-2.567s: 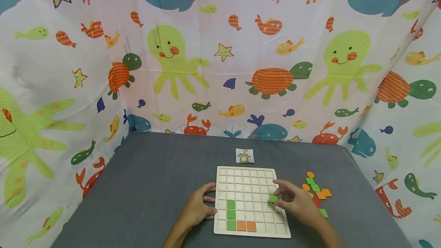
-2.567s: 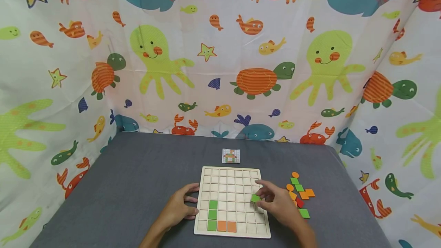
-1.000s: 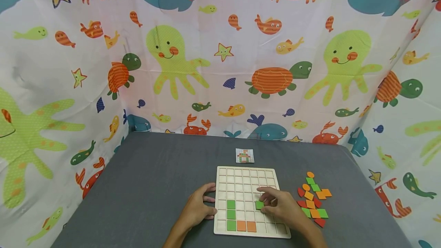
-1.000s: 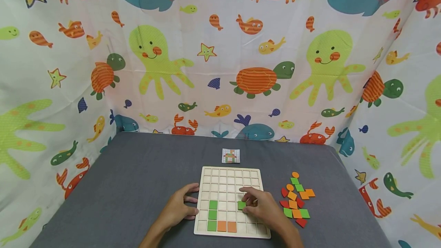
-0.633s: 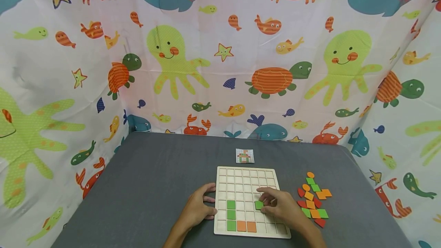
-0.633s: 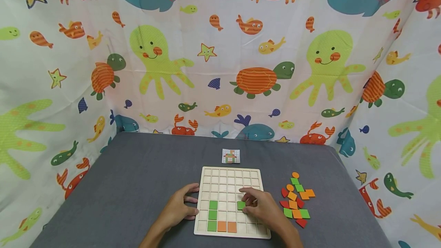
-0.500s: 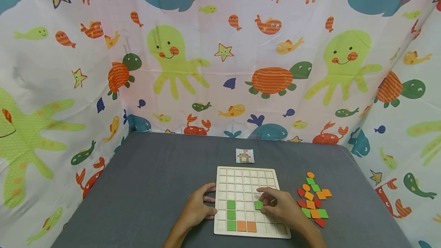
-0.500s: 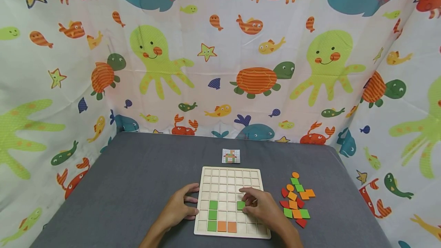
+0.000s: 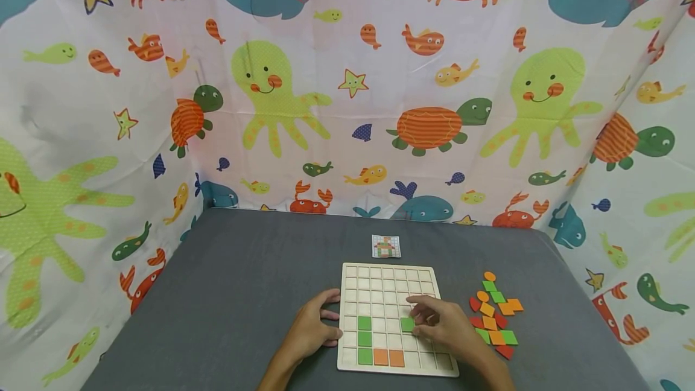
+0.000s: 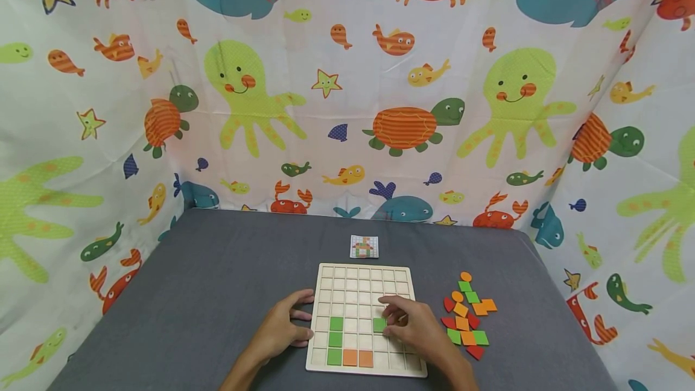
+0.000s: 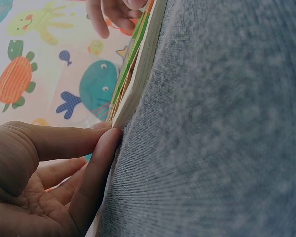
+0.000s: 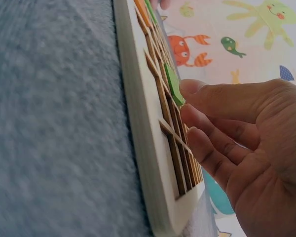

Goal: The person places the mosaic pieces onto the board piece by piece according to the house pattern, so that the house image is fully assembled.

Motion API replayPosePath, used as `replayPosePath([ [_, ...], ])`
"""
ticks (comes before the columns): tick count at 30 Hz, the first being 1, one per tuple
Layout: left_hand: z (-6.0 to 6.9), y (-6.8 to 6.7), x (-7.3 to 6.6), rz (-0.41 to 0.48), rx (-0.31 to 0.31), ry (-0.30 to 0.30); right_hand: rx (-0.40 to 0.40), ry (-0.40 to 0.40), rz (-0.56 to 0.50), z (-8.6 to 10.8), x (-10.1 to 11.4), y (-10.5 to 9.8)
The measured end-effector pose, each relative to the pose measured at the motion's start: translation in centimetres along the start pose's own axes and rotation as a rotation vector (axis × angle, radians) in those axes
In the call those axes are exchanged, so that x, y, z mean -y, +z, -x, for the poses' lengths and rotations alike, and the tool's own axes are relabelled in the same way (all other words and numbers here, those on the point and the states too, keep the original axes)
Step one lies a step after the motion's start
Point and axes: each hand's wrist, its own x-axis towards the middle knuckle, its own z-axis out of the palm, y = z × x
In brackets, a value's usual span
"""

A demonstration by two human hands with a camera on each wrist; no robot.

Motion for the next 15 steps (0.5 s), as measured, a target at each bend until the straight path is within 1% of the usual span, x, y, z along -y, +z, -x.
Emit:
replayPosePath([
  [3,0.0,0.0,0.0,0.002,0.0,-0.004,-0.014,0.002,-0.019,0.2,-0.2,-0.3],
  [8,0.0,0.0,0.0,0.008,0.002,-0.007,-0.046,0.045,-0.046,0.7,-0.2,-1.2],
  [12,0.0,0.0,0.0,0.011,0.005,-0.004,-0.079,0.067,-0.045,1.2,-0.3,-2.0],
  [15,0.1,0.0,-0.1,0.012,0.007,-0.003,-0.109,0.062,-0.037,1.5,-0.6,-2.6],
])
